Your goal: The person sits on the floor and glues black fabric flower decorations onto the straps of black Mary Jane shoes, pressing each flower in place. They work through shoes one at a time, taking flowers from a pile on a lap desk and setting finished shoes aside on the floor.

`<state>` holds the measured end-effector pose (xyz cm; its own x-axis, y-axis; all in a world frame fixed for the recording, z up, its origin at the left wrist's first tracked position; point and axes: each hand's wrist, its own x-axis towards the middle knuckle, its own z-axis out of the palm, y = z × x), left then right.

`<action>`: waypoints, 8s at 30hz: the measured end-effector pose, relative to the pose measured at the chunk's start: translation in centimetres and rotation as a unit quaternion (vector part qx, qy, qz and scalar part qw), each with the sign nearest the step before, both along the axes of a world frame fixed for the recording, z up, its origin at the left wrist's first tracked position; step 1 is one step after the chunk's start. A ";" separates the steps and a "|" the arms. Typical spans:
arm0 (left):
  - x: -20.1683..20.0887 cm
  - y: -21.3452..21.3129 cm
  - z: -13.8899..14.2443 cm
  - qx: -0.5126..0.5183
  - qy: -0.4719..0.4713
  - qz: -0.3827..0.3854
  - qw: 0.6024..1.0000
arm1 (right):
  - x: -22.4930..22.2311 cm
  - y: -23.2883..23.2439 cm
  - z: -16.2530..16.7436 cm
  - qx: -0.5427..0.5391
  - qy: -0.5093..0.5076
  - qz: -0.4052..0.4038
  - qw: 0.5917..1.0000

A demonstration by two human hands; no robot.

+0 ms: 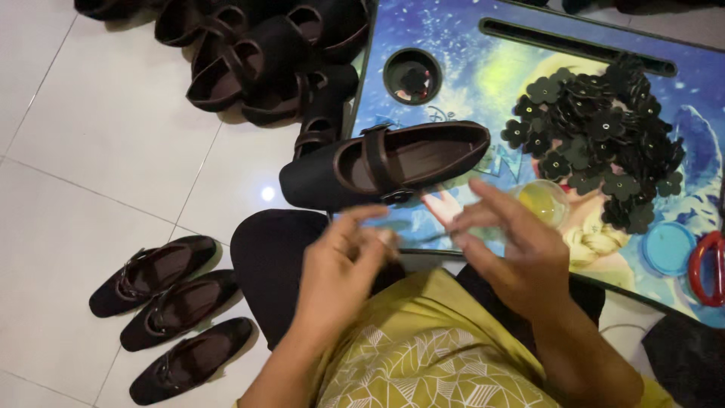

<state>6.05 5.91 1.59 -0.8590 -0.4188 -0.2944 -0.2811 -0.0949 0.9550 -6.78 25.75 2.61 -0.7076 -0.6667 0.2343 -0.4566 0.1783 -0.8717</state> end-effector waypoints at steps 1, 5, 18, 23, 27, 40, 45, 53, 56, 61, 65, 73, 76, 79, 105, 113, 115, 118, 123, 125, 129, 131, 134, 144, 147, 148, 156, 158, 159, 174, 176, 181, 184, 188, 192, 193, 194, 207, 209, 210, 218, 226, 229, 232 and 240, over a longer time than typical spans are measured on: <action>-0.2 -0.5 0.3 -0.021 0.020 0.028 0.999 | -0.4 -0.8 0.4 0.007 -0.017 -0.012 1.000; -2.0 -2.0 1.0 -0.050 0.051 0.084 0.994 | -3.1 -4.0 2.3 -0.010 -0.110 0.038 0.993; -4.1 -4.2 1.8 0.070 0.185 -0.016 0.980 | -5.9 -7.3 6.3 0.042 -0.198 0.117 0.972; -2.7 -5.5 3.8 0.145 0.138 -0.100 0.975 | -6.1 -6.6 7.6 0.078 -0.177 0.149 0.970; -4.7 -6.7 3.1 0.245 0.054 -0.095 0.963 | -6.3 -7.6 6.8 0.105 -0.185 0.167 0.963; -6.5 -7.3 -0.3 0.254 0.064 -0.087 0.961 | -7.7 -9.9 4.4 0.117 -0.178 0.190 0.958; -6.4 -7.3 -0.2 0.254 0.119 -0.105 0.954 | -7.5 -9.7 4.4 0.125 -0.178 0.162 0.963; -6.2 -7.4 0.6 0.188 0.097 -0.113 0.971 | -6.8 -10.0 5.2 0.155 -0.153 0.132 0.967; -6.2 -7.4 0.8 0.177 0.090 -0.112 0.974 | -6.5 -10.1 5.4 0.173 -0.137 0.119 0.968; -6.4 -7.4 0.9 0.192 0.096 -0.115 0.970 | -6.3 -10.3 5.5 0.175 -0.139 0.111 0.968; -6.4 -7.4 0.7 0.183 0.094 -0.115 0.972 | -6.1 -10.3 5.4 0.170 -0.138 0.105 0.970; -6.2 -7.3 0.3 0.193 0.114 -0.113 0.968 | -5.7 -10.1 5.4 0.181 -0.132 0.085 0.971; -5.9 -7.1 0.5 0.170 0.112 -0.112 0.973 | -5.6 -9.6 5.7 0.169 -0.110 0.100 0.974; -5.5 -7.0 0.8 0.177 0.097 -0.111 0.973 | -5.6 -8.5 6.0 0.155 -0.071 0.100 0.980; -2.0 -5.1 -0.8 0.154 0.091 -0.060 0.982 | -1.6 7.9 3.5 -0.094 -0.202 0.158 0.962; -1.4 -4.7 -1.4 0.162 0.063 -0.028 0.984 | -1.5 13.8 3.2 -0.024 -0.286 0.143 0.947; -1.3 -5.0 -1.4 0.150 0.039 -0.013 0.988 | -1.3 15.4 3.3 -0.026 -0.278 0.112 0.954; -1.1 -5.8 -1.2 0.145 0.018 -0.003 0.989 | -0.7 17.3 3.9 0.043 -0.237 -0.115 0.964; 0.2 -6.7 -1.8 0.089 0.014 0.011 0.996 | -1.9 17.2 3.1 0.110 0.064 -0.238 0.963; 0.4 -6.5 -2.8 0.075 0.057 0.011 0.995 | -2.2 16.0 2.1 0.056 0.022 -0.329 0.942; 0.4 -6.8 -4.4 0.050 0.086 0.027 0.995 | -3.2 14.7 1.2 0.107 0.052 -0.398 0.910; 0.0 -7.2 -4.9 0.042 0.139 0.033 0.989 | -4.0 14.1 0.7 0.146 0.097 -0.378 0.909; -1.1 -7.8 -5.2 0.038 0.128 0.051 0.990 | -5.0 13.4 0.0 0.192 0.095 -0.377 0.901; -2.4 -6.1 -1.7 -0.125 0.023 0.064 0.990 | -8.2 11.1 -1.8 0.273 0.245 -0.351 0.862; -2.2 -4.6 -0.8 -0.230 0.044 0.082 0.969 | -8.3 11.4 -2.0 0.274 0.206 -0.370 0.864; -2.0 -3.8 -0.6 -0.244 0.056 0.105 0.962 | -8.4 11.5 -2.0 0.232 0.179 -0.373 0.880; -2.5 3.7 1.0 -0.102 0.132 0.004 0.986 | -2.0 10.6 0.8 0.123 0.434 -0.344 0.823; -3.2 5.8 1.2 0.051 0.069 -0.096 0.992 | 0.4 10.1 1.5 0.095 0.510 -0.236 0.821; -3.6 6.6 1.2 0.088 0.060 -0.152 0.983 | 1.4 10.0 1.7 0.085 0.537 -0.185 0.818; -4.1 6.1 -0.9 0.007 -0.019 -0.159 0.987 | 1.8 6.8 -0.7 0.136 0.161 -0.204 0.956; -3.8 6.3 -1.8 0.110 -0.024 -0.118 0.987 | 0.3 6.4 -0.5 0.173 0.236 -0.211 0.933; -3.5 6.5 -3.2 0.188 -0.015 -0.083 0.979 | -1.3 5.4 -0.3 0.193 0.277 -0.186 0.922; -3.5 6.5 -3.7 0.226 -0.018 -0.072 0.971 | -1.6 5.0 -0.5 0.194 0.284 -0.181 0.921; -3.4 6.5 -4.1 0.222 -0.019 -0.074 0.972 | -2.0 4.9 -0.7 0.214 0.288 -0.173 0.917; -3.3 6.5 -4.3 0.266 -0.003 -0.050 0.963 | -1.8 5.2 -0.7 0.227 0.290 -0.178 0.912; -3.3 6.4 -4.2 0.253 -0.009 -0.048 0.966 | -1.8 5.4 -0.6 0.221 0.284 -0.181 0.915; -3.3 6.3 -4.2 0.241 -0.015 -0.047 0.969 | -1.8 5.5 -0.6 0.216 0.277 -0.184 0.918; -3.7 5.9 -3.5 0.201 0.007 -0.046 0.978 | -0.7 6.5 0.0 0.204 0.300 -0.205 0.909; -3.8 5.9 -3.5 0.204 0.011 -0.048 0.978 | -0.4 6.8 0.1 0.215 0.295 -0.199 0.909; -3.9 5.9 -3.5 0.205 0.013 -0.047 0.977 | -0.3 6.8 0.1 0.220 0.293 -0.195 0.910; -3.9 6.0 -3.4 0.218 0.015 -0.051 0.975 | 0.5 6.8 -0.5 0.224 0.291 -0.201 0.908; -4.3 6.4 -2.8 0.253 0.030 -0.057 0.965 | 1.8 7.8 1.7 0.063 0.063 -0.116 0.989; -4.1 6.6 -2.0 0.260 0.036 -0.063 0.963 | 2.6 7.6 3.0 -0.027 -0.047 -0.091 0.994; -4.0 6.7 -1.1 0.262 0.034 -0.075 0.962 | 3.2 6.1 3.1 0.034 0.036 -0.092 0.995; -3.6 6.5 0.0 0.257 0.048 -0.096 0.960 | 3.5 3.9 2.5 0.101 0.166 -0.140 0.971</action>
<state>2.49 12.42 1.57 -0.9393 -0.0706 -0.3359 -0.2538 -0.5160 0.8181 -3.25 29.64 5.12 -0.7757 -0.5146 0.3654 -0.6153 0.4878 -0.6193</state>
